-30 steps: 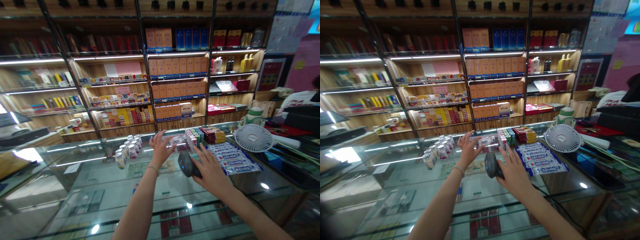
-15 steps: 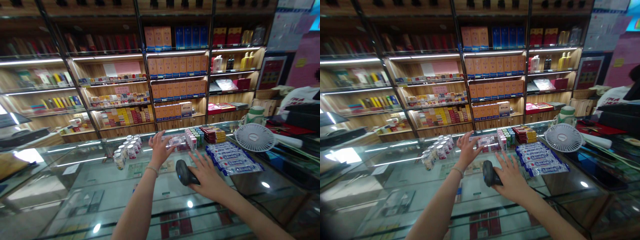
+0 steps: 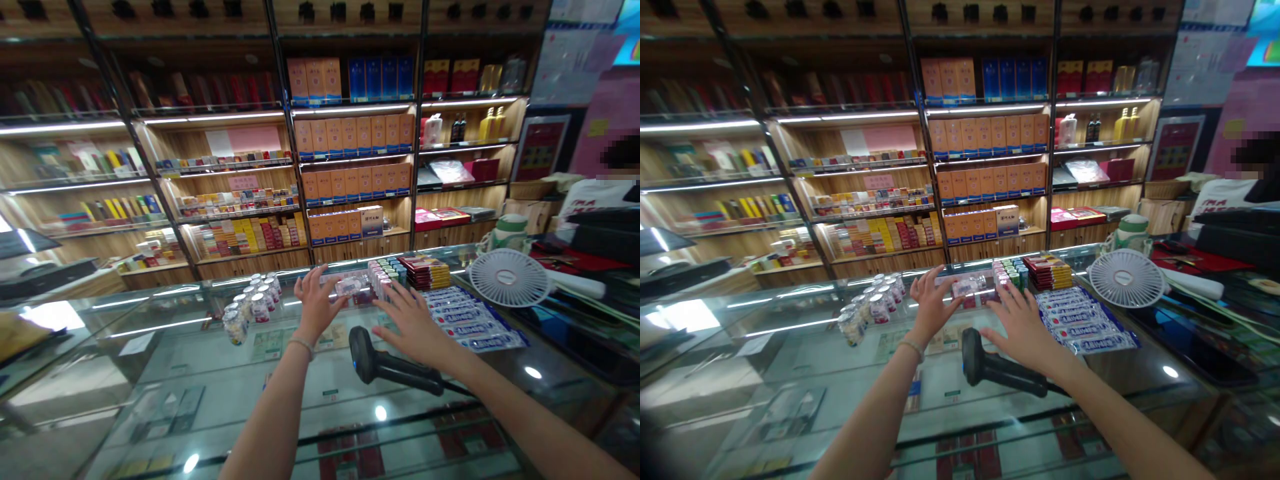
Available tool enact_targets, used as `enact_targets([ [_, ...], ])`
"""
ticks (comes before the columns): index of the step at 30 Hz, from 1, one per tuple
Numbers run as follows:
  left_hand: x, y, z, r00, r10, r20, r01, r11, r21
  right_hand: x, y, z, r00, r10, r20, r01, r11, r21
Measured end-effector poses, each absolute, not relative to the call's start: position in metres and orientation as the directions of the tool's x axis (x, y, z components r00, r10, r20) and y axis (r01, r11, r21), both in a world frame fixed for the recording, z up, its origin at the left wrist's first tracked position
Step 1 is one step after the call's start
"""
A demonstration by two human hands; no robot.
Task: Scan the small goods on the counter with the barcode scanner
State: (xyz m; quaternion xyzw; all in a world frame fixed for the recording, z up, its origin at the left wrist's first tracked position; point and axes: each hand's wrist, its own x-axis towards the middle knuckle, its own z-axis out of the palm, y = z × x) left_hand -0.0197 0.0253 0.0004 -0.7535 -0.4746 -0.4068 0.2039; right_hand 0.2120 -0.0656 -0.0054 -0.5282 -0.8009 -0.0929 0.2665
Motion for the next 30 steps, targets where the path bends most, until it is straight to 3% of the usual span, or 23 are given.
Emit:
enact_targets([
  [3, -0.020, 0.024, 0.001, 0.211, 0.554, 0.805, 0.880, -0.467, 0.090, 0.214, -0.038, -0.006, -0.208, 0.803, 0.559, 0.927, 0.344, -0.150],
  [9, -0.019, 0.023, 0.002, 0.189, 0.542, 0.819, 0.883, -0.458, 0.100, 0.208, -0.009, -0.008, -0.239, 0.815, 0.528, 0.925, 0.356, -0.132],
  [18, -0.013, 0.023, 0.000, 0.098, 0.524, 0.846, 0.889, -0.428, 0.162, 0.195, 0.037, 0.012, -0.091, 0.852, 0.516, 0.856, 0.332, -0.396],
  [30, -0.003, 0.025, -0.001, 0.149, 0.570, 0.808, 0.893, -0.428, 0.137, 0.198, 0.048, -0.003, 0.002, 0.796, 0.605, 0.711, 0.425, -0.561],
])
